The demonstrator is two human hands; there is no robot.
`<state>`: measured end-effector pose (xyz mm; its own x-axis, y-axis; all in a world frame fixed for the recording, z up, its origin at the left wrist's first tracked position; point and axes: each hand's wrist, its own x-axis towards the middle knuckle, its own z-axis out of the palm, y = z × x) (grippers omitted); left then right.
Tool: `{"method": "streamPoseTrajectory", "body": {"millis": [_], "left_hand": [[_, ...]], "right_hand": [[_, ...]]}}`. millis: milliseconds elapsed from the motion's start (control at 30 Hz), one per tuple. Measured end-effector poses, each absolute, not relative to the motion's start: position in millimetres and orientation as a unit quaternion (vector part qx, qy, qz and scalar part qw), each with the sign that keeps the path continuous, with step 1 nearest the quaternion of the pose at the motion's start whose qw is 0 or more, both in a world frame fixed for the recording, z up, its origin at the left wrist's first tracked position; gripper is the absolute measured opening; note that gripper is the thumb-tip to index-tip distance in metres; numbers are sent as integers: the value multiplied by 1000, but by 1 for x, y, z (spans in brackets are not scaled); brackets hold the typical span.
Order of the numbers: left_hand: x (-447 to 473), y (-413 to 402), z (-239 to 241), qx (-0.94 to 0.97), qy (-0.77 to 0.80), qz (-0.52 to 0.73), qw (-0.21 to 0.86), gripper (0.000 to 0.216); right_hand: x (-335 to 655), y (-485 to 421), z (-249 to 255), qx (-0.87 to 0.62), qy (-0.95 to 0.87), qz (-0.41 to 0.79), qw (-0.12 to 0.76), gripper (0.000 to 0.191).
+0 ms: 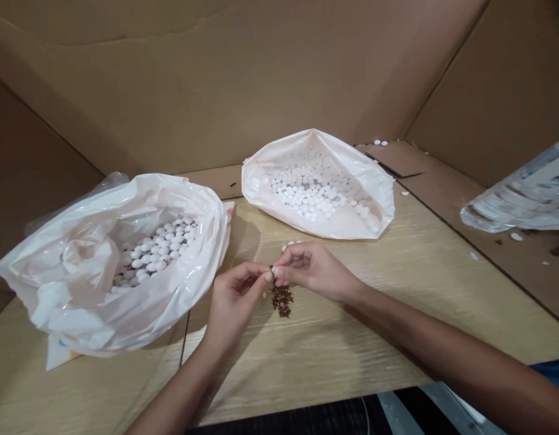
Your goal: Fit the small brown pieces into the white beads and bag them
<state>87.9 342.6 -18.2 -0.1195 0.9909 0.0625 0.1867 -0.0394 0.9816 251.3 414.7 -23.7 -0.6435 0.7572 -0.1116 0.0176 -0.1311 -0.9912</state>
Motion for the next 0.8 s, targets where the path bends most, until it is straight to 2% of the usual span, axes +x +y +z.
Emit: {"method": "streamPoseTrajectory", "body": {"millis": [367, 500, 633, 800], "left_hand": [[88, 346, -21, 553, 566, 472, 390, 13], [81, 347, -25, 606, 581, 438, 322, 14], [74, 351, -29, 683, 590, 377, 209, 13], [74, 354, -32, 711, 586, 346, 180, 17]], "right_hand": [[261, 425, -13, -309, -631, 662, 259, 26], [276, 444, -3, -325, -703, 570, 274, 17], [286, 457, -5, -329, -776, 484, 234, 6], [284, 457, -8, -282, -840, 419, 198, 12]]}}
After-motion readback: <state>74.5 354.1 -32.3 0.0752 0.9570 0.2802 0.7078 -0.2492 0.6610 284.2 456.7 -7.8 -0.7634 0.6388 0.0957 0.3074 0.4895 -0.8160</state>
